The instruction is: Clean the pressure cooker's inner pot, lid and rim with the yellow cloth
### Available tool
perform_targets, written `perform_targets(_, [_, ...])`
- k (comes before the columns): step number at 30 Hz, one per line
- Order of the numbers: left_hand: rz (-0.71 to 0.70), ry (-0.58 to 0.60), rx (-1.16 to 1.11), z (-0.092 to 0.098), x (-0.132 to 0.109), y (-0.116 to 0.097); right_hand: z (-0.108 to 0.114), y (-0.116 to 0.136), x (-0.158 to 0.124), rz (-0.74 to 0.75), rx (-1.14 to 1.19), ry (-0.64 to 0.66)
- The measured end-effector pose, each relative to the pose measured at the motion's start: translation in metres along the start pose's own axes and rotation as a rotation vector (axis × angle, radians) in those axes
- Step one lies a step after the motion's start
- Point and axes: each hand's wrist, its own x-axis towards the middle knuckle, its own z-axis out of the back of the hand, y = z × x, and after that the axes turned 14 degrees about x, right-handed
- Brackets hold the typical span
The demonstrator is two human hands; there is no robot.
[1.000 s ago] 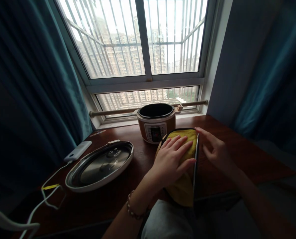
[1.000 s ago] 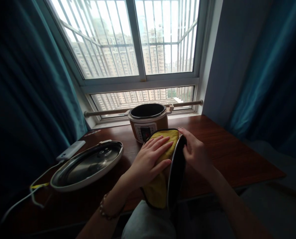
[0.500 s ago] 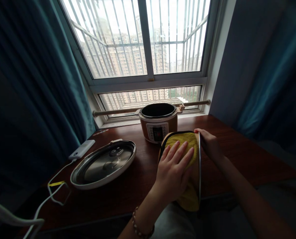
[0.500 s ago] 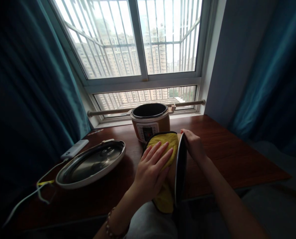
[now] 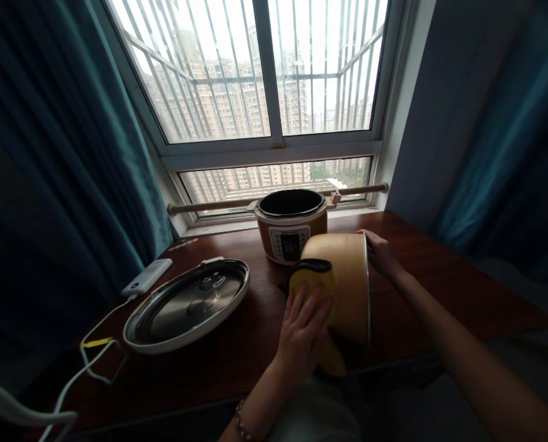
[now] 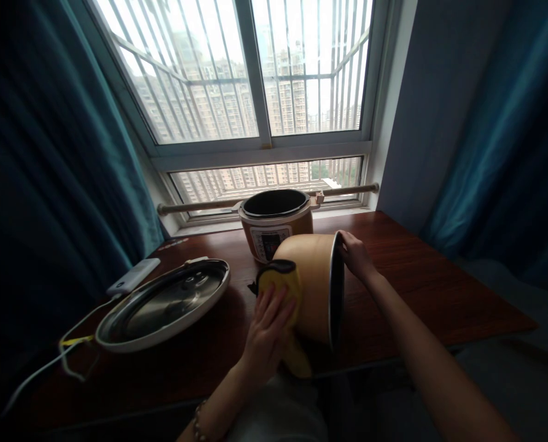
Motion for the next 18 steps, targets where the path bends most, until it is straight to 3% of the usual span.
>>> perform_targets(2, [0.167, -0.026, -0.033, -0.005, 0.004, -0.003, 0.000, -0.009, -0.002, -0.025, 0.010, 0.008])
perform_targets(3, [0.158, -0.019, -0.040, -0.006, 0.006, -0.005, 0.000, -0.014, -0.004, -0.041, 0.015, 0.009])
perform_targets(7, [-0.115, 0.086, -0.022, -0.002, 0.015, -0.015, 0.004, -0.030, -0.008, -0.084, 0.032, 0.016])
perform_targets(10, [-0.138, 0.106, 0.015, 0.001, 0.018, -0.017, 0.007, -0.022, -0.014, -0.117, 0.068, -0.012])
perform_targets(12, [-0.131, 0.105, 0.031, 0.001, 0.019, -0.017, 0.009, -0.001, -0.027, -0.170, 0.106, -0.121])
perform_targets(15, [-0.119, 0.110, 0.034, 0.000, 0.022, -0.018, 0.007, 0.052, -0.065, -0.338, 0.283, -0.297])
perform_targets(18, [-0.104, 0.137, 0.019, 0.000, 0.033, -0.022, -0.006, 0.103, -0.118, -0.507, 0.529, -0.258])
